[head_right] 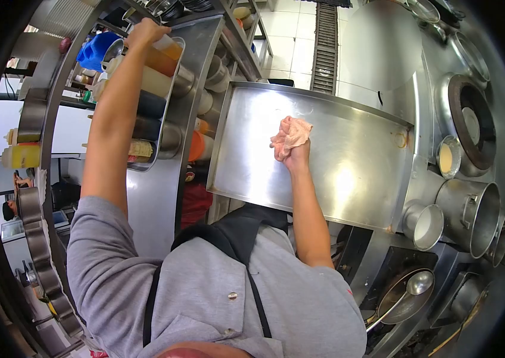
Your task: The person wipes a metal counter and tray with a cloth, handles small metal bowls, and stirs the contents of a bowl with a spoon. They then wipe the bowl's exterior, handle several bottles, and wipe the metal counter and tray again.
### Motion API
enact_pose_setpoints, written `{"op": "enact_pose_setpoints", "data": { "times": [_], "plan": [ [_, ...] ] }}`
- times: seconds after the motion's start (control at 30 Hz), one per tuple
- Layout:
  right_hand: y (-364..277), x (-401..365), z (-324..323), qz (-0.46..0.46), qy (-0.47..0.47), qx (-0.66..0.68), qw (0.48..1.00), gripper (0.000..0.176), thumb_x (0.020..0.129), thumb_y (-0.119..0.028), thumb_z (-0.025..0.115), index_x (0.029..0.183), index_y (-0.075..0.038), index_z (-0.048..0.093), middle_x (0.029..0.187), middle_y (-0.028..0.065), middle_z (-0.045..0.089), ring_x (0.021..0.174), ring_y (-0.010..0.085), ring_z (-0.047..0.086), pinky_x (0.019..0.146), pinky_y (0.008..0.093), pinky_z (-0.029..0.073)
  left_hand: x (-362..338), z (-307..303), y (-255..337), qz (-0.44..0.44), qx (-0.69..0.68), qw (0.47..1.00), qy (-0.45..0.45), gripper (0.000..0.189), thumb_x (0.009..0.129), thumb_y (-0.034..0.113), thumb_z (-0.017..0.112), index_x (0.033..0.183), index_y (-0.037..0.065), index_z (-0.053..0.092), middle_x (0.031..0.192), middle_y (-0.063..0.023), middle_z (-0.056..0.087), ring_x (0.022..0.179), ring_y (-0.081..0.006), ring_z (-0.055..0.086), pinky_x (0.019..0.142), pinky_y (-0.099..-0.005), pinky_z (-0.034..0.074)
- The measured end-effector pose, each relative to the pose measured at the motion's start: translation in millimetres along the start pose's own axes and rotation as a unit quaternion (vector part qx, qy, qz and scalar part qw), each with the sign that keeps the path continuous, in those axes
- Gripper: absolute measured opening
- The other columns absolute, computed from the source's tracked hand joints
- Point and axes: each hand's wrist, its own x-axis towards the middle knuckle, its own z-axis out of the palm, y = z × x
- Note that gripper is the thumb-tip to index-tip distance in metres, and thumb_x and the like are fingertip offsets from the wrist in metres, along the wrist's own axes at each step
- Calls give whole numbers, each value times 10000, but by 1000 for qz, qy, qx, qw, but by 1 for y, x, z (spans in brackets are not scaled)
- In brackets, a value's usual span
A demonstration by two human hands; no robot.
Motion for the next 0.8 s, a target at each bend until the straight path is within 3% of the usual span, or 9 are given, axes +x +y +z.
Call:
{"op": "enact_pose_setpoints", "data": {
  "times": [0.17,0.23,0.37,0.4,0.43,0.53,0.67,0.7,0.8],
  "plan": [
    [9,-1,4,-34,20,-33,999,234,898,-283,618,992,-71,589,736,41,576,525,173,564,372,276,456,-5,-20,5,-16,48,999,-7,684,755,603,666,1236,120,623,1293,-146,586,1216,-358,534,974,-576,378],
    [14,2,1,-52,-8,-85,995,201,912,-286,604,920,-89,564,687,24,555,513,149,556,376,271,448,-17,-21,13,-13,68,990,122,625,796,596,630,1179,103,654,1225,-173,618,1140,-357,581,941,-537,424],
    [13,-16,6,-17,-4,-99,995,171,933,-284,573,847,-138,545,605,-38,499,407,69,470,313,232,339,-87,8,38,357,-207,858,307,435,861,456,637,914,30,704,861,-190,670,819,-384,635,742,-445,497],
    [13,-17,2,15,-39,-34,999,147,938,-287,565,886,-151,545,654,-41,510,454,53,482,347,217,349,-132,21,53,409,-309,831,217,302,875,321,663,908,23,703,889,-158,675,816,-331,642,733,-395,498],
    [20,-16,-3,-56,8,-227,972,181,891,-260,606,1001,-117,605,859,-9,606,697,65,550,558,228,470,-172,39,56,450,-408,794,35,206,840,203,711,937,22,699,923,-143,677,839,-282,650,751,-372,503],
    [5,-45,21,-77,-26,-185,979,229,945,-212,478,1125,-93,553,777,9,585,568,78,512,453,250,416,-269,133,58,527,-392,735,-166,867,700,155,816,1429,23,365,1408,-190,439,1298,-329,434,1059,-398,365],
    [-6,-91,38,22,-79,-254,964,316,991,-169,356,1279,-98,465,641,22,548,371,82,420,322,234,310,-341,170,43,364,-521,725,-267,486,829,16,593,1307,-3,506,1256,-197,544,1141,-298,561,954,-345,448],
    [3,-91,23,41,-117,-244,962,213,966,-180,413,1012,-73,591,648,23,551,481,99,495,363,260,361,-347,163,31,330,-525,731,-284,421,842,-20,530,1262,-7,558,1214,-187,572,1111,-273,582,930,-327,460],
    [17,-110,8,-77,-78,-386,916,242,954,-173,417,918,-53,625,707,43,617,585,135,571,477,277,443,-356,161,-2,358,-603,686,-194,425,831,-59,476,1237,-8,590,1125,-150,610,1048,-214,592,886,-316,468]
  ]
}}
